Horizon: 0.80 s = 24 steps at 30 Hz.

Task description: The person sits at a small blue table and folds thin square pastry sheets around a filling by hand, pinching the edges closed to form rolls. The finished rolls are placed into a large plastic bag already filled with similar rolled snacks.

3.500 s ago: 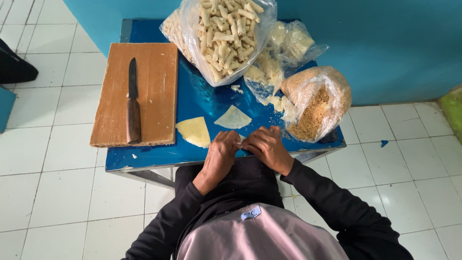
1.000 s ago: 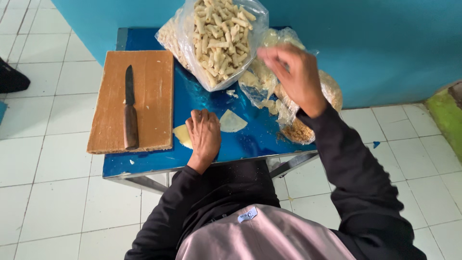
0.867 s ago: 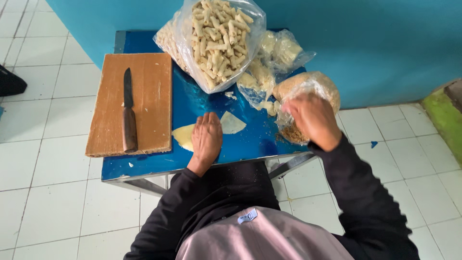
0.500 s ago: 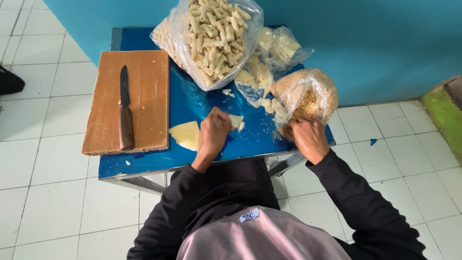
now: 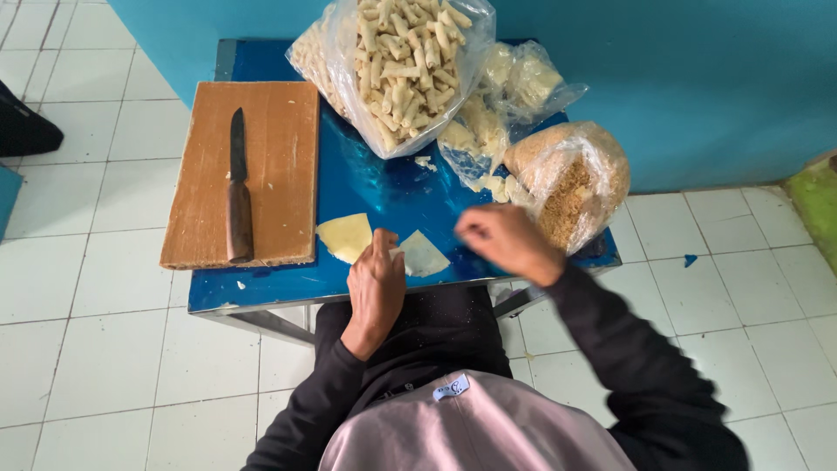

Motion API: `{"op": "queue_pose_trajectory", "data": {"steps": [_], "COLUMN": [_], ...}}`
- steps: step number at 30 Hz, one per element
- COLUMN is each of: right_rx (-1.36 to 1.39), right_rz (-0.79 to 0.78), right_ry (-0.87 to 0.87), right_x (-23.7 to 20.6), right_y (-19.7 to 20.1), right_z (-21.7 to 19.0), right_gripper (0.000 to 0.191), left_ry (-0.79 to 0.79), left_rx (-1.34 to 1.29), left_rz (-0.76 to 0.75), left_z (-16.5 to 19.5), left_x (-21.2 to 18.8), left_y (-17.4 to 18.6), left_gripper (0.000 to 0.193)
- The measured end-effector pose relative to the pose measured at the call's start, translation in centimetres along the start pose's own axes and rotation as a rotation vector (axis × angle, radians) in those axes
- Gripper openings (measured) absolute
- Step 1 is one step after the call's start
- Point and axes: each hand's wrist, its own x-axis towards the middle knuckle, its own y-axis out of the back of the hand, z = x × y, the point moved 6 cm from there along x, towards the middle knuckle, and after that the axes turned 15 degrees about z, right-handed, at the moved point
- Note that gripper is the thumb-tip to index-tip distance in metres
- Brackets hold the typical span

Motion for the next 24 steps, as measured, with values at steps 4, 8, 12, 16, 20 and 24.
{"op": "queue_pose_trajectory", "data": {"steps": [4, 8, 12, 16, 20, 24], "right_rx": [0.162, 0.153, 0.109, 0.061, -0.137, -0.429], "right_rz": [0.085, 0.138, 0.256, 0.213, 0.203, 0.149], "right_ry": [0.193, 0.185, 0.364, 0.368, 0.402, 0.509], "right_x": [-0.3, -1.8, -3.4, -5.0, -6.7, -7.3], "right_y": [-5.2, -6.4, -5.4, -5.4, -4.6, -3.3], "right_z": [-4.3, -5.0, -5.1, -4.0, -3.4, -2.7], "right_gripper": [0.014, 0.01, 0.022, 0.047, 0.061, 0.069], "left_ry": [-0.055, -0.001, 0.042, 0.035, -0.046, -0.097], "left_rx": [-0.028, -0.151, -0.234, -0.304, -0.327, -0.322], "left_rz": [0.053, 0.035, -0.025, -0.081, -0.106, -0.183], "left_z": [0.6, 0.3, -0.2, -0.7, -0.8, -0.6], "left_x": [-0.6, -0.4, -0.2, -0.1, -0.1, -0.2], "left_y": [1.1, 1.1, 0.2, -0.4, -0.1, 0.3], "left_gripper": [0.03, 0.03, 0.03, 0.035, 0.044, 0.052]}}
